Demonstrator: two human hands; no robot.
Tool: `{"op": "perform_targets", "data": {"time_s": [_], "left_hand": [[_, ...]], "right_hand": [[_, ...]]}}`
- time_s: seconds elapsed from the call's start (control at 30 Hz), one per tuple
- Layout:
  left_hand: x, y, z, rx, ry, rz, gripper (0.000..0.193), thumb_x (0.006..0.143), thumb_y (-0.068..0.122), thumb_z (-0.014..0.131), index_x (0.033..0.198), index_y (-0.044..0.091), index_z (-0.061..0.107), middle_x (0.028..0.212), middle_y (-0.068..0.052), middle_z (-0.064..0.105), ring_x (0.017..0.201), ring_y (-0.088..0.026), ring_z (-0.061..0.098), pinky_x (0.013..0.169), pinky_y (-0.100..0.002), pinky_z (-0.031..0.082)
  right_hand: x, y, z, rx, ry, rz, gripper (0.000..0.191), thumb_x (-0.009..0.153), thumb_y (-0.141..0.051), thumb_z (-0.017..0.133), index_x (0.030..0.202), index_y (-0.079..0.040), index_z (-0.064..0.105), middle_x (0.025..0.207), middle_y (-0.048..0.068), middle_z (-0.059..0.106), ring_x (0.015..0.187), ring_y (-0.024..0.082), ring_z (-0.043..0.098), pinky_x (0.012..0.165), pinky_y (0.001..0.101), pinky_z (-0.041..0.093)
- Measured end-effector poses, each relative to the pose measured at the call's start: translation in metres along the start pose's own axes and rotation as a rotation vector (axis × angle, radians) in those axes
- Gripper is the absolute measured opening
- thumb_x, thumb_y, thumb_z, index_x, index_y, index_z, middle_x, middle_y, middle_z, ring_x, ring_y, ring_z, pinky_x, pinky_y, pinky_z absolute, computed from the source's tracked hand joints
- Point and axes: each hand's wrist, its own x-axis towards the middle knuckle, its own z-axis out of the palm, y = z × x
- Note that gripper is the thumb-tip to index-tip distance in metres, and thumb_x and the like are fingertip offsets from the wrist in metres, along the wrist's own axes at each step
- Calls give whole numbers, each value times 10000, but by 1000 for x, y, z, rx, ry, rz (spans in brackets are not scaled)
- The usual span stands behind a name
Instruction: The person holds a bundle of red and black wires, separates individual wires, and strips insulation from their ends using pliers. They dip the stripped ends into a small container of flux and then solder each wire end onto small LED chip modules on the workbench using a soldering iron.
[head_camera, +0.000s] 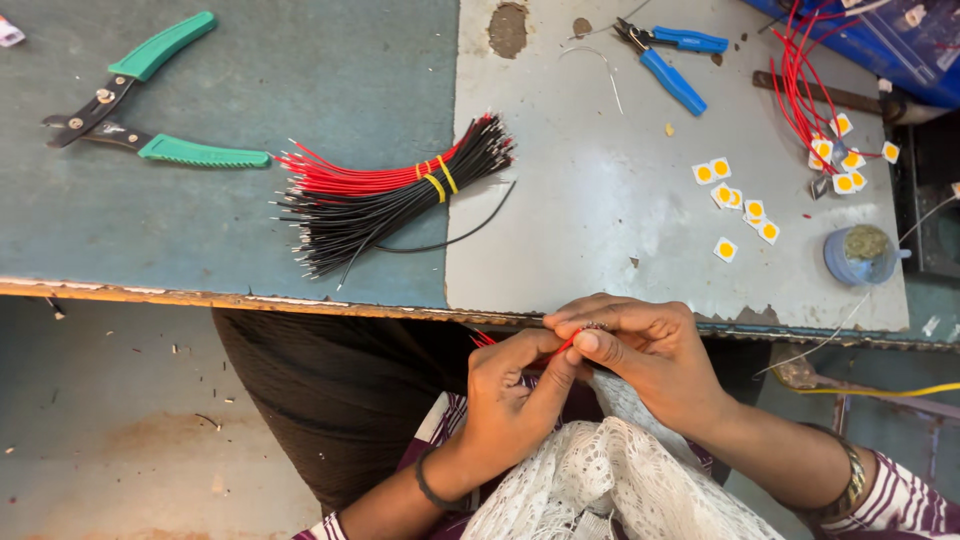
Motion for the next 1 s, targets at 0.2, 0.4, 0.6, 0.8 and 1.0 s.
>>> {"op": "perform_targets", "data": {"time_s": [0.2,0.4,0.6,0.8,1.0], "left_hand": [[2,-2,1,-76,52,9,124,1016,68,715,989,-40,659,852,-96,749,792,-109,691,725,-248,574],[3,2,6,57,-27,-7,187,1031,104,647,1117,-50,709,837,-99,739,722,-131,716,644,-270,569],[5,0,8,137,-44,25,186,1042,110,630,1014,-47,725,770,-97,738,663,-133,703,598,-268,542],[1,-5,9,7,-76,-174,221,1037,130,604,1001,-42,738,676,-33,689,594,-52,595,553,-225,474],[1,-8,9,37,-52,-242,269,1038,170,583,957,-37,735,586,-2,613,534,-38,536,509,-219,428]], "right_hand": [[3,1,-1,-30,-17,-39,229,975,-66,659,1131,80,739,1213,220,713,1138,242,692,980,389,598],[3,0,-3,-51,86,23,238,972,-83,652,1109,76,764,1185,185,745,969,193,702,796,341,594],[6,-3,-8,-168,77,37,242,941,-118,676,1083,48,781,1108,144,784,960,154,727,852,307,613],[104,-75,-103,-655,255,-457,284,1071,-226,715,1252,-7,712,1145,54,730,996,91,648,902,270,545],[200,-89,-172,-1704,72,-666,773,988,-470,731,1543,17,503,1474,292,511,1297,469,489,1021,515,431]]}}
